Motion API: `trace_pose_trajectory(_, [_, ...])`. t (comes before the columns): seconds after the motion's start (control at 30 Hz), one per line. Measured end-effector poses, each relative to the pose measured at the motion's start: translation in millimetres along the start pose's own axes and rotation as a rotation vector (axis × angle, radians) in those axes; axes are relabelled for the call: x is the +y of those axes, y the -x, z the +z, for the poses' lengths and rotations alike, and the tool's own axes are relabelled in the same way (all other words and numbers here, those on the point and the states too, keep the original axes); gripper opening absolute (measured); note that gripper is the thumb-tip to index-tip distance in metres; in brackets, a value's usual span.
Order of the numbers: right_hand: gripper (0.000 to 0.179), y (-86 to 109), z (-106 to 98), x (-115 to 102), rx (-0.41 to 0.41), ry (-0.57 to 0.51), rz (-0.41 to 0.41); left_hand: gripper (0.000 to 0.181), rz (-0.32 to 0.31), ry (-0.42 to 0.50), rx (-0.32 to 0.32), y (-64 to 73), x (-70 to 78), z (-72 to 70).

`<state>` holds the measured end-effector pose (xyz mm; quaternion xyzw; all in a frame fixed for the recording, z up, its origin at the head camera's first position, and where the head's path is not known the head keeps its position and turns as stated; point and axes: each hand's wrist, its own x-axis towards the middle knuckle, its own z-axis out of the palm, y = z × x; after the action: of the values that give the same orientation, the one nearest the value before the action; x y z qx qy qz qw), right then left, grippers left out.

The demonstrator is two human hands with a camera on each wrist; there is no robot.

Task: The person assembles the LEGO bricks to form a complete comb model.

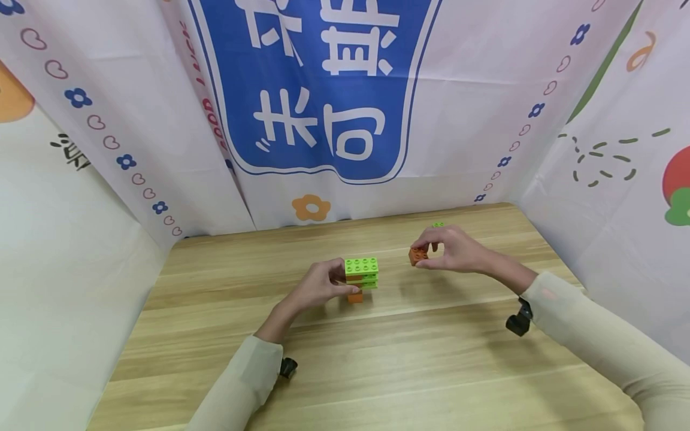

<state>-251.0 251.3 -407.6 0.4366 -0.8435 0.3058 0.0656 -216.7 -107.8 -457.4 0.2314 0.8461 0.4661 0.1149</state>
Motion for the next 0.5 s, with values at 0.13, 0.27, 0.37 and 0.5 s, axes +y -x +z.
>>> trace_pose_trajectory(0.13, [0.031,-6.5,1.4,-9.6,0.008,-0.008,-0.022,0.028,0.005,-0.008,0.001,-0.2,0.3,0.3])
trace_pose_trajectory(0.27, [0.031,-11.1,3.0,-16.7,0.018,-0.024,-0.038,0.029,0.01,-0.012,-0.002,0.0,0.5,0.3])
trace_pose_trajectory(0.37, [0.03,-14.3,3.7,-21.2,0.028,-0.024,-0.042,0.029,0.013,-0.012,-0.003,-0.1,-0.2,0.1])
trace_pose_trajectory(0.5, [0.03,-20.1,4.2,-28.2,0.043,-0.027,-0.051,0.028,0.01,-0.012,-0.003,-0.5,-0.6,-0.7])
